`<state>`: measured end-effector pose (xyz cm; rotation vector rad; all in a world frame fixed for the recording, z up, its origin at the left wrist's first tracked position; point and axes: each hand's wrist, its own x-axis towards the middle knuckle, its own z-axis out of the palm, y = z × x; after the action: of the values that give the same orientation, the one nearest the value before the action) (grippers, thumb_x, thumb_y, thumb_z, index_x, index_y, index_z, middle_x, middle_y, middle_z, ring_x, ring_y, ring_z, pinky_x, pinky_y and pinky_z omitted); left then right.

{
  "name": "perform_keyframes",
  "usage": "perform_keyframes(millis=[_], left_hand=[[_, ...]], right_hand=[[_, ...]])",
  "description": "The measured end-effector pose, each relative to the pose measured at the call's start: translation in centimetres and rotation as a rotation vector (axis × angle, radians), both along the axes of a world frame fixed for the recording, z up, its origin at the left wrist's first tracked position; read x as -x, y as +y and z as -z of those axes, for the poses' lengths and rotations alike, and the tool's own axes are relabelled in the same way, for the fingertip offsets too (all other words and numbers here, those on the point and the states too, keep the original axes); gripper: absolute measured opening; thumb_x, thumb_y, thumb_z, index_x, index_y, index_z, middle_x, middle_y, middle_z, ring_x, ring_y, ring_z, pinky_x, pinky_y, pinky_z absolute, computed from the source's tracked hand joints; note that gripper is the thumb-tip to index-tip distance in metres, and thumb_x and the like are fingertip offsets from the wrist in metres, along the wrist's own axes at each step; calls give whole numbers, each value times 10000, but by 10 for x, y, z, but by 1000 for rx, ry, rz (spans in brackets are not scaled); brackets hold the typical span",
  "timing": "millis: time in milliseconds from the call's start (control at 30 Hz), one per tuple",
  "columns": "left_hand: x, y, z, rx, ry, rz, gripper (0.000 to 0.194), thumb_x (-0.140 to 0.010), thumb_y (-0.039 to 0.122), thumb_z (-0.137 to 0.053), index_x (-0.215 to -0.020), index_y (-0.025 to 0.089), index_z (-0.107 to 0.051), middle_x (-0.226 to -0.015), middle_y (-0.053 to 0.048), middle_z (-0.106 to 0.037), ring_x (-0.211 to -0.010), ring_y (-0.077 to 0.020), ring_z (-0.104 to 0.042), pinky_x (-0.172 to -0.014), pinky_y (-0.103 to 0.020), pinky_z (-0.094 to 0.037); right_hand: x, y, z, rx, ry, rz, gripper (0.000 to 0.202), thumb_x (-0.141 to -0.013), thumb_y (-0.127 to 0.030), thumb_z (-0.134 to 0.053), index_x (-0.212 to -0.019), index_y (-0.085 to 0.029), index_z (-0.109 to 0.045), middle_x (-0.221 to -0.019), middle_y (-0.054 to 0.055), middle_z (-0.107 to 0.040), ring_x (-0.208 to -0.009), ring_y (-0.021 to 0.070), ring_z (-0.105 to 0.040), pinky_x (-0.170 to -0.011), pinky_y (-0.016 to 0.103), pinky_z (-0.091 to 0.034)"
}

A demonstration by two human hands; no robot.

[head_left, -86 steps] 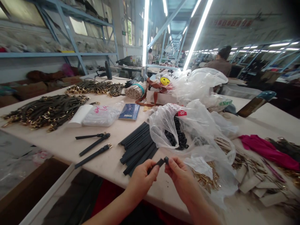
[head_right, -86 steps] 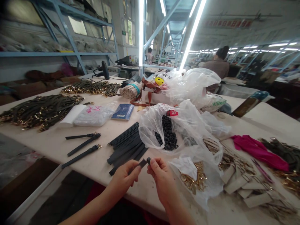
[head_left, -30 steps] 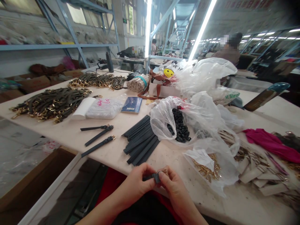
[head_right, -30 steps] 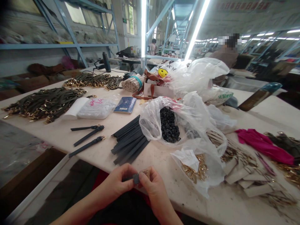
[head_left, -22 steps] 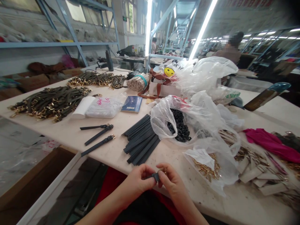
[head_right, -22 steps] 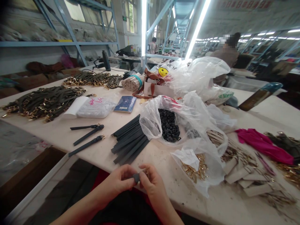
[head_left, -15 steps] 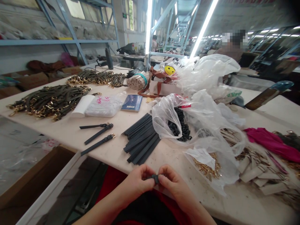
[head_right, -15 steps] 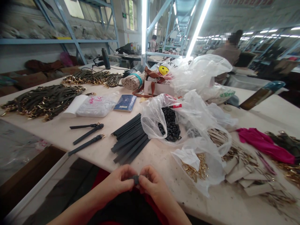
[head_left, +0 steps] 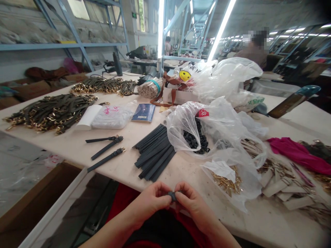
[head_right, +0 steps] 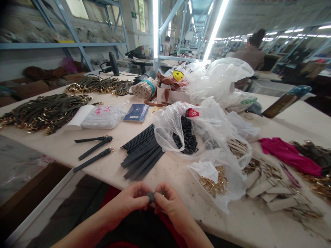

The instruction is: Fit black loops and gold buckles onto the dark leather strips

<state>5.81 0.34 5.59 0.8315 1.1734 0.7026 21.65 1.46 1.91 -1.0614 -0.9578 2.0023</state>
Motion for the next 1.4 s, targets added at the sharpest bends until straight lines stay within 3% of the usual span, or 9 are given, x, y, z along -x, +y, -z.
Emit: perform_keyframes(millis=[267,367,500,633,733,933,1167,1400], left_hand=[[-2,-2,-4,7,2,22,190,-610,166,-599,-787,129,-545,-700,8,-621,-659,-117,-557,-621,-230,-406],[-2,-4,1,-2,22,21,199,-612,146,-571,-809,124,-548,-714,4,-622,-664,-118,-559,-629,-234,-406],[1,-4,10,-27,71,53,232,-612,146,-562,-842,122,-549,-735,8,-607,-669,-120,-553,-632,-237,-410],[4,-3,21,-166,202,84,192,-632,171,-568,-818,130,-549,-714,21,-580,-676,-121,-525,-612,-226,-395],[4,-4,29,-259,325,80,145,-653,184,-548,-792,144,-545,-689,33,-562,-650,-117,-505,-576,-215,-379],[1,-3,32,-270,381,85,130,-657,213,-564,-769,156,-529,-679,35,-568,-643,-124,-515,-550,-209,-378],[1,0,32,-211,294,79,154,-658,186,-522,-802,139,-547,-709,14,-585,-654,-133,-542,-587,-230,-406],[6,0,19,-103,182,157,179,-683,192,-503,-835,123,-568,-728,7,-604,-613,-120,-561,-580,-229,-414]], right_hand=[[-3,-3,4,31,89,-29,229,-725,-312,-641,-737,-206,-438,-592,-48,-606,-504,94,-521,-501,200,-320],[-1,-2,7,-36,-36,-5,228,-726,-333,-617,-710,-214,-424,-524,-72,-557,-469,91,-488,-478,202,-309],[0,3,11,-242,-328,24,177,-683,-258,-616,-667,-213,-445,-472,-98,-449,-443,84,-402,-445,209,-280],[2,4,12,-340,-428,33,120,-672,-220,-596,-665,-210,-477,-496,-91,-422,-467,92,-382,-448,223,-279],[3,4,11,-287,-383,11,132,-682,-242,-595,-677,-211,-467,-497,-92,-431,-460,90,-389,-450,222,-287],[-2,5,6,-121,-171,-116,192,-702,-293,-604,-750,-215,-436,-539,-95,-480,-485,78,-423,-457,196,-277],[-1,8,11,-255,-362,-105,119,-709,-227,-557,-737,-204,-443,-535,-93,-432,-498,76,-391,-470,196,-280],[-4,4,7,-183,-348,-162,103,-708,-257,-525,-731,-217,-432,-470,-101,-440,-435,80,-388,-428,195,-265]])
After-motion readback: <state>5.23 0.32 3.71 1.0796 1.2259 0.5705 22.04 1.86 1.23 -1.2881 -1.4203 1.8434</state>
